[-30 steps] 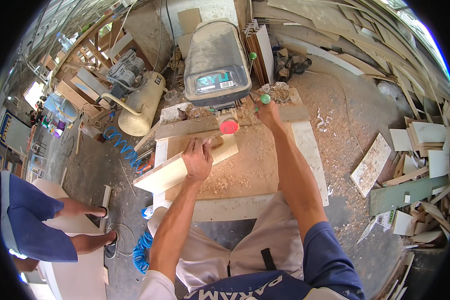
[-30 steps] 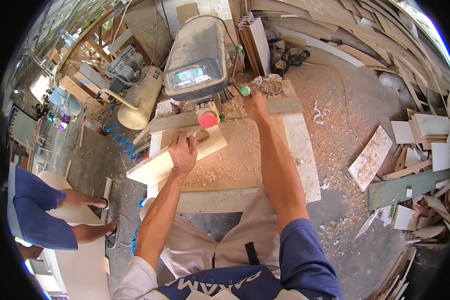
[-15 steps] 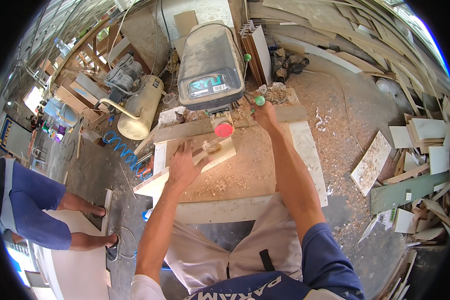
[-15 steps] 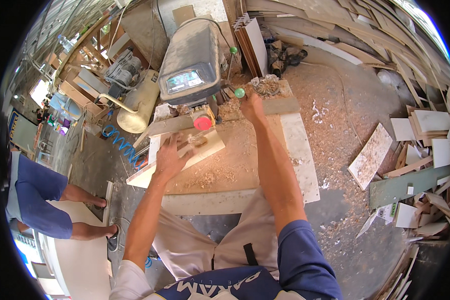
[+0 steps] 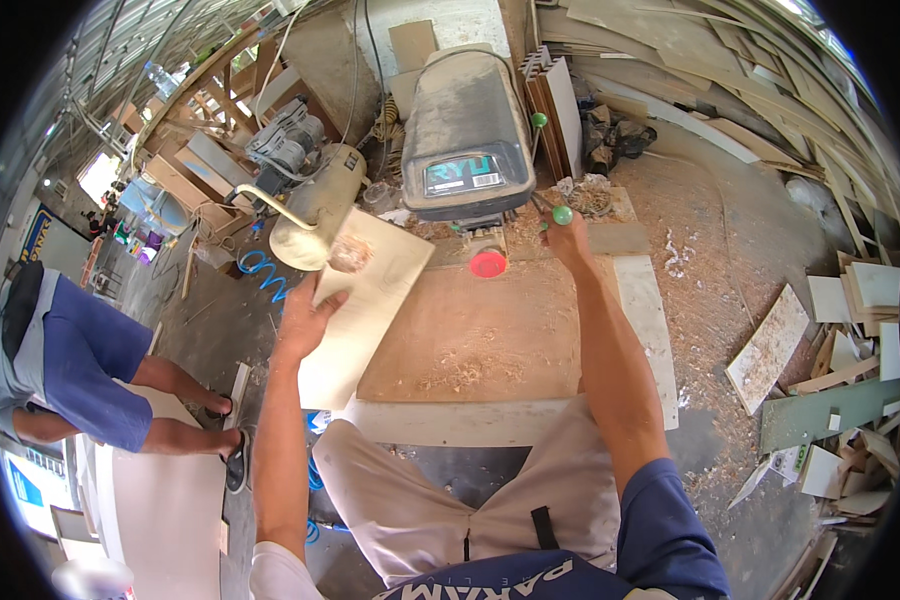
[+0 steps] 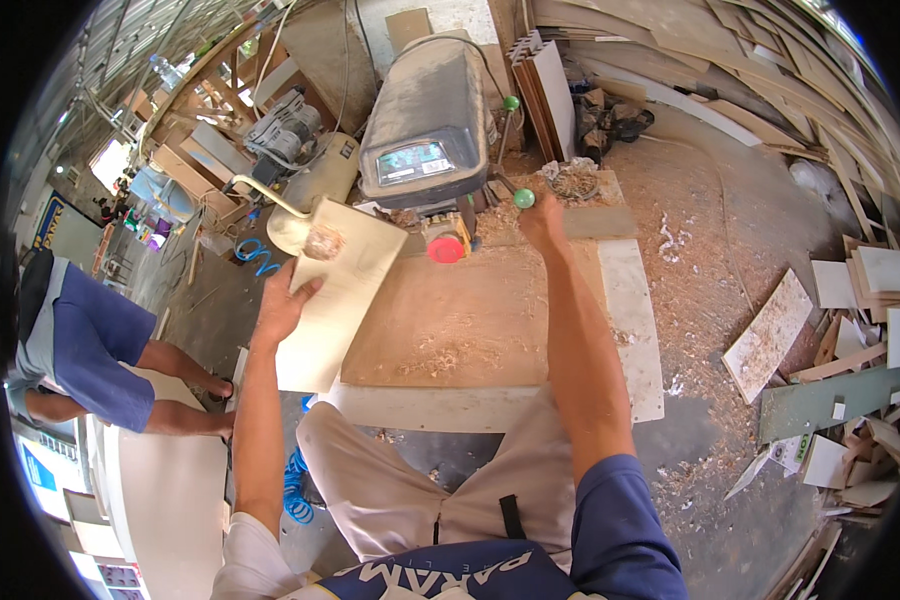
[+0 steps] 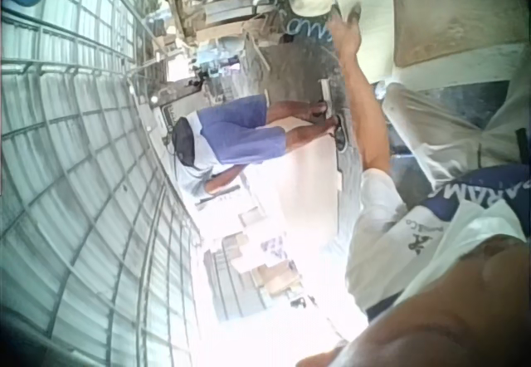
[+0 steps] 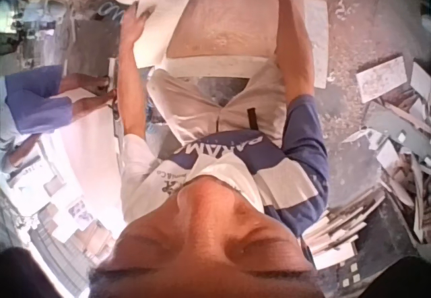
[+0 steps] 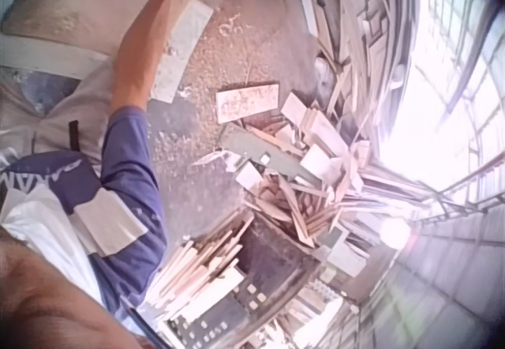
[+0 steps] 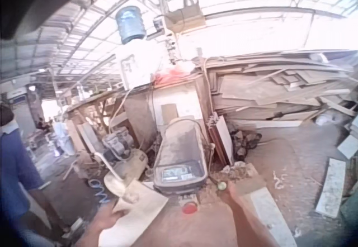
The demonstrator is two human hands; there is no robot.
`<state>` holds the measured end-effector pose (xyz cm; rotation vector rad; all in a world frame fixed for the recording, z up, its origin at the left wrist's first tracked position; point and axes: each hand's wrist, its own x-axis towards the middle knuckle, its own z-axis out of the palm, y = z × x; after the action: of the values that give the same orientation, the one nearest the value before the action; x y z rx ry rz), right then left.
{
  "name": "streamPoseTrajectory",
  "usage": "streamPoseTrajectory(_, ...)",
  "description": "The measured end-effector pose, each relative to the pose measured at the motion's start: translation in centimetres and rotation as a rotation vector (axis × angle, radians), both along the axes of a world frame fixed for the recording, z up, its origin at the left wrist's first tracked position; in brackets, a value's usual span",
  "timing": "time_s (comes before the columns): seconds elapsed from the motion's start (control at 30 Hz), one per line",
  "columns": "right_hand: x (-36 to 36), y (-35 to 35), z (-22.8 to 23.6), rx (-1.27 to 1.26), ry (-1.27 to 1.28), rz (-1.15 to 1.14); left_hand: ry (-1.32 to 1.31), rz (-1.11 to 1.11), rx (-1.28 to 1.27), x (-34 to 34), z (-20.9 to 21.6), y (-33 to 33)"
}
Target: The person operates a drill press to create holes in a rectangular wooden board, holding the board in place with their left hand and pulling down the drill lever with their right hand.
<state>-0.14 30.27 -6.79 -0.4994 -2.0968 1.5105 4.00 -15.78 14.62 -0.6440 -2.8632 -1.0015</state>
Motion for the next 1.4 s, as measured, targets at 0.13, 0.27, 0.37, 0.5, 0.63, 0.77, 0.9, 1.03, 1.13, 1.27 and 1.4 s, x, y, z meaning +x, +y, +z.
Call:
streamPoseTrajectory(0.13,1.5,-1.9,2.1,-0.140,-0.011,0.062,0.152,0.085,0.221,-0.3,1.3,-2.2)
streamPoseTrajectory(0.27,1.7,-2.0,3.2,-0.288,0.022,0.046,0.053,0.227,0.720,-1.1,0.5,-1.9)
streamPoseTrajectory(0.37,2.1,-1.1,3.2,-0.332,0.010,0.062,-0.166,0.334,1.100,0.6,-1.7,0.9)
streamPoseTrajectory(0.5,2.4,-2.5,4.2,-0.327,-0.014,0.072,-0.410,0.445,1.455,4.4,-7.4,3.3)
streamPoseTrajectory(0.63,2.1,-1.8,3.8,-0.264,-0.088,0.033,-0.706,0.521,1.574,9.0,-13.2,7.7)
streamPoseTrajectory(0.77,2.4,-1.8,4.2,-0.410,-0.044,0.128,-0.871,0.469,1.741,12.0,-17.3,13.2)
streamPoseTrajectory(0.9,2.4,-1.3,2.7,-0.329,-0.023,0.105,-0.976,0.476,1.893,13.6,-18.3,18.6)
streamPoseTrajectory(1.03,2.4,-1.0,3.3,-0.352,-0.043,0.169,-1.035,0.555,1.889,13.7,-19.6,22.4)
streamPoseTrajectory(1.13,3.2,-1.8,4.6,-0.327,-0.100,0.143,-1.104,0.437,1.693,14.2,-21.0,23.8)
streamPoseTrajectory(1.27,3.3,-3.3,6.5,-0.354,-0.119,0.137,-1.112,0.458,1.637,13.7,-23.6,24.8)
streamPoseTrajectory(1.4,3.8,-2.5,5.9,-0.375,-0.128,0.113,-1.376,0.445,1.275,13.9,-19.4,25.0)
